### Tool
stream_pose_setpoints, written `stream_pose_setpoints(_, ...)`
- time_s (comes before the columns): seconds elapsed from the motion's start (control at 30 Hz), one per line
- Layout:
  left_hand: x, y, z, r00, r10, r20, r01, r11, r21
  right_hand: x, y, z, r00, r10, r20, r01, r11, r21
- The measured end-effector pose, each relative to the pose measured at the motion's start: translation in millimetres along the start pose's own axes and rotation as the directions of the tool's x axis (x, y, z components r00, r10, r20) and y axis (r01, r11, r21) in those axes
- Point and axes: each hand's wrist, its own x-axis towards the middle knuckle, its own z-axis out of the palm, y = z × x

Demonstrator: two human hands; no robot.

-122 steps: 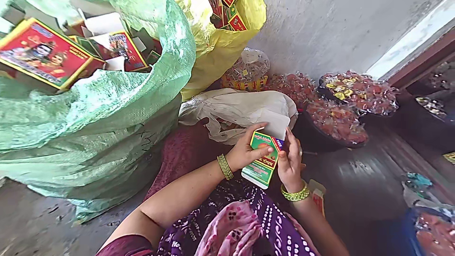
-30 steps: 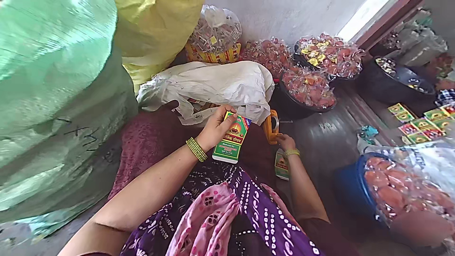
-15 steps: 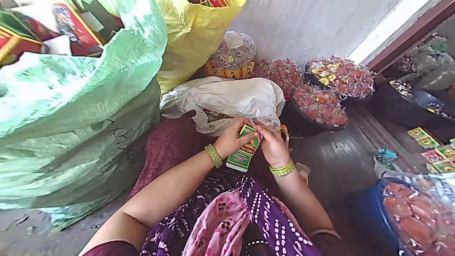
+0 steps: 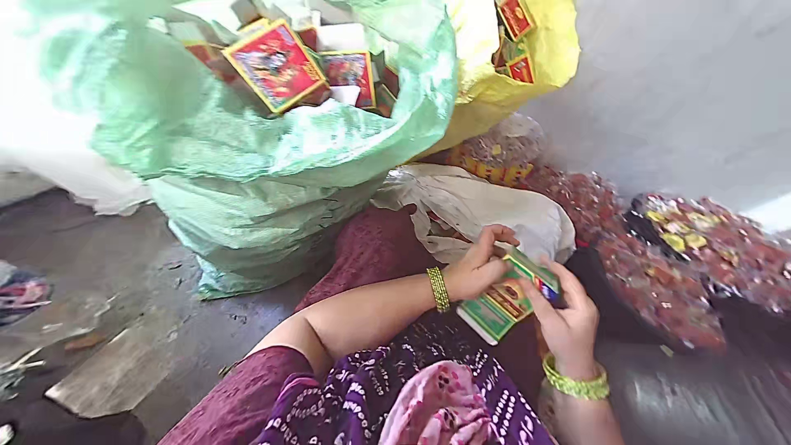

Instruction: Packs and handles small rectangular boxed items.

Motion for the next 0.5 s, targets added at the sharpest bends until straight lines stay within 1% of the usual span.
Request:
stream_pose_setpoints(0.03,2.0,1.3,-1.3,0.994,-0.034,-0.104,0.026,0.996,-0.084,4.7,-11.5,0.4,0.986,-0.139,-0.094,0.132,0.989,-0.071)
stream_pose_setpoints(0.07,4.6,4.1,-3.4,0.973,-0.112,-0.200,0.082,0.985,-0.152,11.3,-24.5,0.5,0.944,-0.265,-0.195,0.246,0.962,-0.118)
stream_pose_setpoints(0.13,10.8,9.8,-8.2,0.904,-0.277,-0.326,0.204,0.949,-0.242,31.8,-52.2,0.8,0.808,-0.460,-0.368,0.426,0.888,-0.175)
stream_pose_setpoints(0.2,12.2,11.4,-11.2,0.857,-0.368,-0.359,0.294,0.924,-0.244,54.8,-75.4,4.9,0.635,-0.602,-0.484,0.565,0.789,-0.240)
stream_pose_setpoints(0.23,11.1,10.4,-10.9,0.855,-0.381,-0.352,0.315,0.920,-0.232,65.6,-86.3,10.6,0.574,-0.643,-0.507,0.591,0.754,-0.287)
stream_pose_setpoints(0.27,9.4,9.3,-9.8,0.862,-0.378,-0.337,0.321,0.923,-0.215,78.7,-98.1,19.4,0.528,-0.674,-0.517,0.614,0.723,-0.316)
stream_pose_setpoints(0.33,6.3,4.7,-7.7,0.897,-0.328,-0.297,0.295,0.943,-0.153,116.7,-122.1,45.2,0.446,-0.739,-0.504,0.694,0.642,-0.327)
stream_pose_setpoints(0.37,4.8,2.0,-6.2,0.912,-0.297,-0.283,0.272,0.954,-0.123,137.6,-134.6,62.6,0.452,-0.756,-0.475,0.727,0.620,-0.296)
stream_pose_setpoints(0.4,3.2,0.3,-4.6,0.921,-0.281,-0.272,0.260,0.959,-0.111,154.4,-145.8,79.2,0.525,-0.758,-0.388,0.727,0.636,-0.258)
stream_pose_setpoints(0.43,1.2,0.7,-3.7,0.922,-0.283,-0.265,0.265,0.959,-0.100,166.9,-154.8,93.1,0.618,-0.742,-0.259,0.706,0.669,-0.232)
stream_pose_setpoints(0.47,-0.3,4.2,-4.4,0.917,-0.297,-0.266,0.282,0.955,-0.092,173.5,-161.8,104.5,0.706,-0.695,-0.137,0.664,0.717,-0.212)
stream_pose_setpoints(0.5,-1.7,8.8,-6.1,0.910,-0.308,-0.277,0.294,0.951,-0.091,174.7,-165.6,113.4,0.762,-0.644,-0.063,0.625,0.758,-0.186)
